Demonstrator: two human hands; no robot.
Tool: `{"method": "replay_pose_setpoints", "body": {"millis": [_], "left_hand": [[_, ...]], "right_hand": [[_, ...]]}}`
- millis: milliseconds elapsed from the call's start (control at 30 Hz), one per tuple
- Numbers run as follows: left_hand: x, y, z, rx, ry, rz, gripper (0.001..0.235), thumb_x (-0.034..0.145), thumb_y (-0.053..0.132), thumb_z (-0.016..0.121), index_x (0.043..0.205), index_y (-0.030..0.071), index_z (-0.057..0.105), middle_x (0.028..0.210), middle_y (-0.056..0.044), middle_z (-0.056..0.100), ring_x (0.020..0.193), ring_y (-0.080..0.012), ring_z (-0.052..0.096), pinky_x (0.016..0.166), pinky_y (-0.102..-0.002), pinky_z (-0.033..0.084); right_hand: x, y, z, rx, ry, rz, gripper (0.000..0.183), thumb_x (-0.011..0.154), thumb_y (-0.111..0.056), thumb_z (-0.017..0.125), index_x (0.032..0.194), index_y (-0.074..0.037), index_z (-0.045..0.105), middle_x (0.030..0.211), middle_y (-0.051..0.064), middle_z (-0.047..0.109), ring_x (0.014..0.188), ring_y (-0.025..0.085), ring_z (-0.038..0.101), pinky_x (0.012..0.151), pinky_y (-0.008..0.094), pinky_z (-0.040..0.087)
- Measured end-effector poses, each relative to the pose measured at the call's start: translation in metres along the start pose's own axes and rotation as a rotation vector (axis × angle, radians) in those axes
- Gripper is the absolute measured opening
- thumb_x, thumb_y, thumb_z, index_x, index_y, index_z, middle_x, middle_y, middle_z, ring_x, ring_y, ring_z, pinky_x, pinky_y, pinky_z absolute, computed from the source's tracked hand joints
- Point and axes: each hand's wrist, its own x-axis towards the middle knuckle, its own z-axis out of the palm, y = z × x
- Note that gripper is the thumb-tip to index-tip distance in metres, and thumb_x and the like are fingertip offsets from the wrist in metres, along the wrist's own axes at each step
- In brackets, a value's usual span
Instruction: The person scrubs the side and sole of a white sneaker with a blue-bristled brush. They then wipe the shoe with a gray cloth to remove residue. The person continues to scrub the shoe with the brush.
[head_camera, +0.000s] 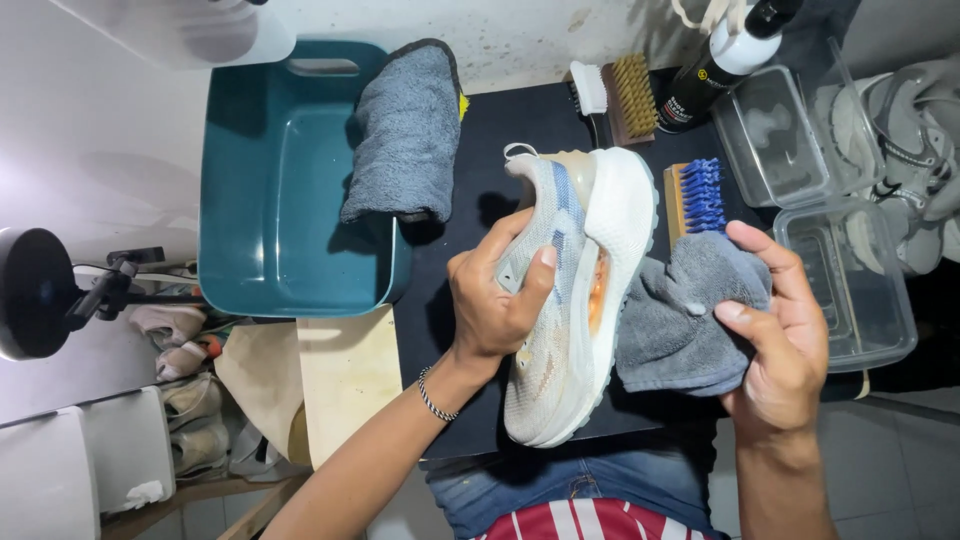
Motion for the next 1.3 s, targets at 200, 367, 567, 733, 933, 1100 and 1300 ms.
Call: {"method": "replay_pose_setpoints", "body": {"millis": [200,367,567,733,933,1100,1300], "left_hand": [[0.003,-0.002,-0.001,-0.039,-0.011,-0.006,0.040,0.098,0.034,0.056,0.115,0.000,0.067,0.077,-0.003,0.069,0.056,-0.0110,0.058,0.053,-0.026,0.046],[0.006,0.002,0.000,-0.029,-0.002,-0.038,0.040,0.097,0.036,0.057,0.114,0.002,0.068,0.072,0.000,0.064,0.056,-0.0103,0.054,0.053,-0.026,0.045],[0.006,0.007,-0.001,0.021,0.006,-0.066,0.041,0.095,0.036,0.060,0.117,0.002,0.069,0.073,0.001,0.066,0.053,-0.0101,0.055,0.051,-0.025,0.045],[0.003,0.007,0.002,0.104,0.013,-0.052,0.042,0.090,0.032,0.065,0.119,0.001,0.068,0.071,0.002,0.061,0.050,-0.0110,0.049,0.050,-0.027,0.043],[-0.005,0.002,0.006,0.198,0.046,0.056,0.044,0.091,0.022,0.068,0.126,-0.005,0.063,0.086,-0.008,0.074,0.050,-0.0158,0.054,0.052,-0.031,0.047],[0.001,0.005,0.010,0.123,0.150,-0.187,0.037,0.089,0.020,0.066,0.119,0.000,0.069,0.069,-0.001,0.066,0.049,-0.0105,0.052,0.048,-0.029,0.044],[-0.002,0.008,0.007,0.060,0.126,-0.156,0.040,0.090,0.024,0.065,0.120,-0.002,0.068,0.072,-0.001,0.068,0.050,-0.0089,0.053,0.047,-0.026,0.044]], "right_hand": [[-0.001,0.002,-0.002,-0.025,-0.051,-0.012,0.067,0.084,-0.008,0.056,0.150,0.000,0.047,0.123,0.016,0.063,0.106,0.021,0.064,0.092,0.028,0.053],[-0.004,0.005,0.002,-0.065,-0.106,-0.038,0.070,0.084,-0.010,0.061,0.151,0.001,0.046,0.122,0.014,0.064,0.102,0.017,0.064,0.091,0.025,0.051],[-0.009,-0.008,0.023,-0.301,-0.169,-0.193,0.067,0.087,-0.002,0.064,0.151,0.007,0.044,0.128,0.020,0.066,0.111,0.021,0.067,0.101,0.027,0.053],[-0.002,-0.016,0.038,-0.553,-0.272,-0.337,0.069,0.091,-0.004,0.067,0.154,0.004,0.039,0.127,0.021,0.070,0.115,0.021,0.069,0.103,0.028,0.055],[0.005,-0.008,0.046,-0.982,-0.264,-0.666,0.054,0.102,-0.013,0.063,0.150,0.006,0.047,0.144,0.029,0.061,0.130,0.033,0.065,0.110,0.038,0.052],[0.005,-0.019,0.039,-0.997,-0.308,-0.315,0.054,0.093,-0.020,0.062,0.147,-0.010,0.056,0.128,0.008,0.074,0.062,0.013,0.063,0.065,0.027,0.050],[0.020,-0.021,0.022,-0.491,-0.274,0.081,0.042,0.089,-0.005,0.053,0.130,-0.004,0.063,0.127,0.008,0.068,0.114,0.015,0.063,0.101,0.027,0.046]]}}
